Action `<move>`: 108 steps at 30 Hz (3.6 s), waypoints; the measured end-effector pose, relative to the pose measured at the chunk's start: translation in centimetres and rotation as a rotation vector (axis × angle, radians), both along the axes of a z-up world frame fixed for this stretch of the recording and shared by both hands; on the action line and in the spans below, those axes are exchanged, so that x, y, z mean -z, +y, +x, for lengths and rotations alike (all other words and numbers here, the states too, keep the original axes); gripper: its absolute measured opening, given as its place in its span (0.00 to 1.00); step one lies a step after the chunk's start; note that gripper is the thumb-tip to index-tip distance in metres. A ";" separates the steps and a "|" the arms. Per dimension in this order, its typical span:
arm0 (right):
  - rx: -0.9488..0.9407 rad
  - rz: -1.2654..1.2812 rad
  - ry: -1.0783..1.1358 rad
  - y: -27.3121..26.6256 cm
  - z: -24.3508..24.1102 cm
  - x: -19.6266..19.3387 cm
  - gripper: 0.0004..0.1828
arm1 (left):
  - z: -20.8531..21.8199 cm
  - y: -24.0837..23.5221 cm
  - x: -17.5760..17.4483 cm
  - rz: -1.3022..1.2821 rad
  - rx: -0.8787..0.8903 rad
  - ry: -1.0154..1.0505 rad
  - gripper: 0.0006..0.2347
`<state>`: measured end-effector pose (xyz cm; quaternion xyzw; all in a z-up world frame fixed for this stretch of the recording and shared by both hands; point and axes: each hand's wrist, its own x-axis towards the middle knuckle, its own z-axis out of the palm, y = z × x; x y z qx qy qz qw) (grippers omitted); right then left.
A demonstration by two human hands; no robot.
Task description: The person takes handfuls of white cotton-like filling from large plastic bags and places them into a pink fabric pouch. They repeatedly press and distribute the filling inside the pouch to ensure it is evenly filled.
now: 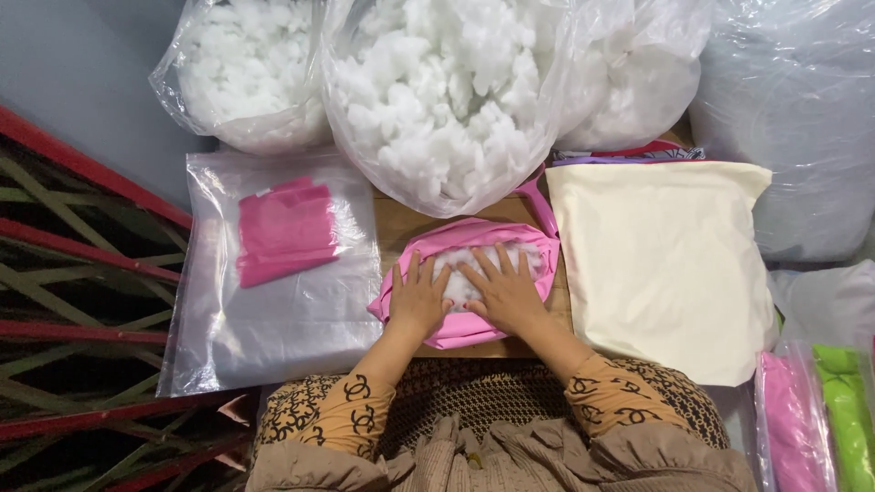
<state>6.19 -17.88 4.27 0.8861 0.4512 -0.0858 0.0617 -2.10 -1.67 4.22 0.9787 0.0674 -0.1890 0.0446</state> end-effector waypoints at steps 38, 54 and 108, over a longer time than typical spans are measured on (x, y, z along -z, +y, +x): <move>-0.090 0.007 0.015 2.6 -0.9 1.3 0.33 | -2.1 6.0 -1.2 -0.102 -0.315 -0.039 0.19; -0.042 -0.044 -0.018 -1.1 2.4 2.9 0.42 | 0.4 2.2 3.0 -0.065 0.105 -0.065 0.30; 0.527 0.725 0.511 -5.0 3.7 -12.5 0.15 | 4.2 -1.6 -6.2 -0.951 -0.494 -0.565 0.08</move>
